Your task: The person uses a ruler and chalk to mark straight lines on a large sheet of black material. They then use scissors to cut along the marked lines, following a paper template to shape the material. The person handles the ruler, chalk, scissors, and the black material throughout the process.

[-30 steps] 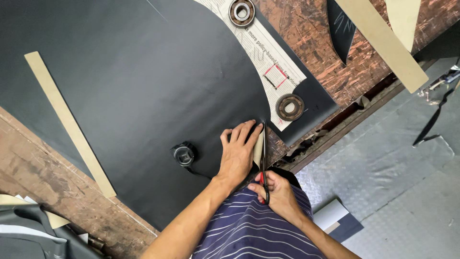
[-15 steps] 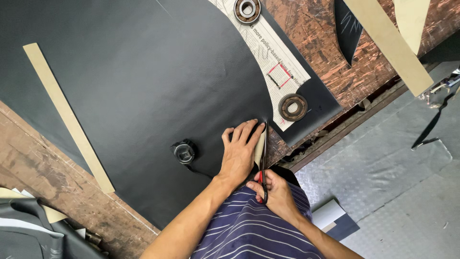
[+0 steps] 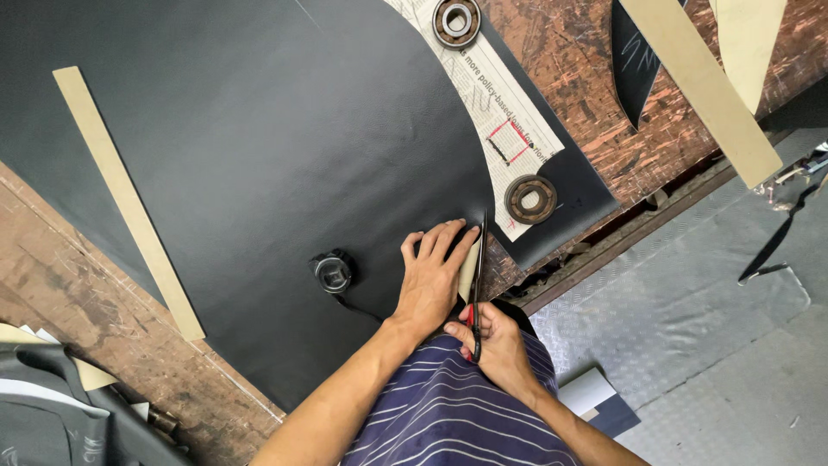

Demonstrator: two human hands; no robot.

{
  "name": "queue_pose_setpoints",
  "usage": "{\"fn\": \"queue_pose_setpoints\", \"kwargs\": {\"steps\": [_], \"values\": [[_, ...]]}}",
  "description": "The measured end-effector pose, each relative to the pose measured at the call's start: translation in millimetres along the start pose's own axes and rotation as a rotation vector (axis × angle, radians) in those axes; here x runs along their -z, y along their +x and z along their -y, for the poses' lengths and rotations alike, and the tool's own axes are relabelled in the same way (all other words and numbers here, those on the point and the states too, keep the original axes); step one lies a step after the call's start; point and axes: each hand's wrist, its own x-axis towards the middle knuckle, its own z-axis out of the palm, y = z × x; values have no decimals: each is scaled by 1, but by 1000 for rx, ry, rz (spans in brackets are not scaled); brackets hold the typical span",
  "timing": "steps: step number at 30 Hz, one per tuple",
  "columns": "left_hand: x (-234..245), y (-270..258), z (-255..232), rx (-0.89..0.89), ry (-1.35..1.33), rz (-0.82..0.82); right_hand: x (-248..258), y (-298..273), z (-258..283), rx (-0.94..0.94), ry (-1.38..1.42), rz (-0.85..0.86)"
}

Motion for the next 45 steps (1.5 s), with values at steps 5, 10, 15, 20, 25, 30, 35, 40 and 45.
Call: {"fn": "queue_pose_setpoints", "kwargs": {"steps": [5,10,15,20,25,30,35,40,45], "values": [[1,0,-1,9,-5,-12,5,1,1,21,-21,15],[0,1,-2,16,-6,-31,15,8,5,13,-85,-20],[-2,-2,-2,30,-22,-62,22,11,9,-17,-109,-10],[-3,-4,-4,53,-10,-56,30,10,15,-98,-156,-6],[-3,-4,-4,63,-3,-44,42,17,20,-31,-209,-2],[-6,-7,-4,73,-13,-45,47,17,23,-41,-222,-15],[-8,-5,-3,62,-5,-65,48,19,43,-13,-176,6],[-8,-7,-3,54,-10,-82,49,22,54,10,-229,1],[-7,-9,-3,64,-16,-67,50,23,57,-31,-222,-12]]}}
